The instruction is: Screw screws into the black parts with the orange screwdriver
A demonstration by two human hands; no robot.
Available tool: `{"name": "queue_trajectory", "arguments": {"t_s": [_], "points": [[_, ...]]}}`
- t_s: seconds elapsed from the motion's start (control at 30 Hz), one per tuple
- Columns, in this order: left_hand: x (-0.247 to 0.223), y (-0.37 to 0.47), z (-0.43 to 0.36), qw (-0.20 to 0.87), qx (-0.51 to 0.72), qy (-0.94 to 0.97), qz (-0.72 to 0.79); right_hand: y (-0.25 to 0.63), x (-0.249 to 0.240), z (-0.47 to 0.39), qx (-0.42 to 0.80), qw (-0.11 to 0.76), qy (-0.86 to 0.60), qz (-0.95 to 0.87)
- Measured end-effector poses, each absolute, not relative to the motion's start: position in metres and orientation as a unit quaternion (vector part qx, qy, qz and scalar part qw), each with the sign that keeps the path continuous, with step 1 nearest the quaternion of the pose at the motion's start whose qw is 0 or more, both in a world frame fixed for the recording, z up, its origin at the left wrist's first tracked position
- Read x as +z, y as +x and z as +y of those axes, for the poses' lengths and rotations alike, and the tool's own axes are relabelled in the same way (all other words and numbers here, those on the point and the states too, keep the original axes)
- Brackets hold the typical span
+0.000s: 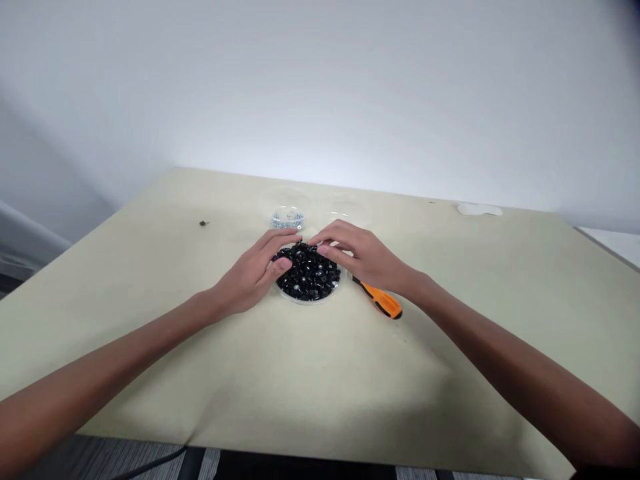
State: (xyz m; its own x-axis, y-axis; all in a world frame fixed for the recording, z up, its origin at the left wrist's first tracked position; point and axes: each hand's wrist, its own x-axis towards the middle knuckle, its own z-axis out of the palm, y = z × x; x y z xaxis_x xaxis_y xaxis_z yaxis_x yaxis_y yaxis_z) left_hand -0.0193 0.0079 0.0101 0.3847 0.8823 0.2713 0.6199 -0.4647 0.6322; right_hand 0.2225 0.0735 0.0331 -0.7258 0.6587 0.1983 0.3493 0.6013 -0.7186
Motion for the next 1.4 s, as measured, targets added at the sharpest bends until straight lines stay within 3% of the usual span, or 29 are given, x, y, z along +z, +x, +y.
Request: {"name": "queue_trajectory", "arguments": {"t_s": [0.33, 0.7, 0.97, 1.3, 1.4], "points": [[0.016, -0.016, 0.026, 0.242, 0.122, 0.85, 0.452, 0.224, 0.031, 0.072, 0.31, 0.054, -0.31, -0.897], [0.027, -0.021, 0.032, 0.269, 0.09, 0.855, 0.434, 0.215, 0.029, 0.066, 0.298, 0.077, -0.344, -0.887], [0.023, -0.016, 0.031, 0.265, 0.145, 0.851, 0.429, 0.203, 0.026, 0.068, 0.304, 0.099, -0.365, -0.874], [0.02, -0.017, 0.012, 0.093, 0.23, 0.86, 0.445, 0.204, 0.028, 0.068, 0.308, 0.096, -0.362, -0.875], [0.02, -0.018, 0.008, 0.108, 0.214, 0.848, 0.472, 0.205, 0.025, 0.068, 0.321, 0.108, -0.357, -0.87]]}}
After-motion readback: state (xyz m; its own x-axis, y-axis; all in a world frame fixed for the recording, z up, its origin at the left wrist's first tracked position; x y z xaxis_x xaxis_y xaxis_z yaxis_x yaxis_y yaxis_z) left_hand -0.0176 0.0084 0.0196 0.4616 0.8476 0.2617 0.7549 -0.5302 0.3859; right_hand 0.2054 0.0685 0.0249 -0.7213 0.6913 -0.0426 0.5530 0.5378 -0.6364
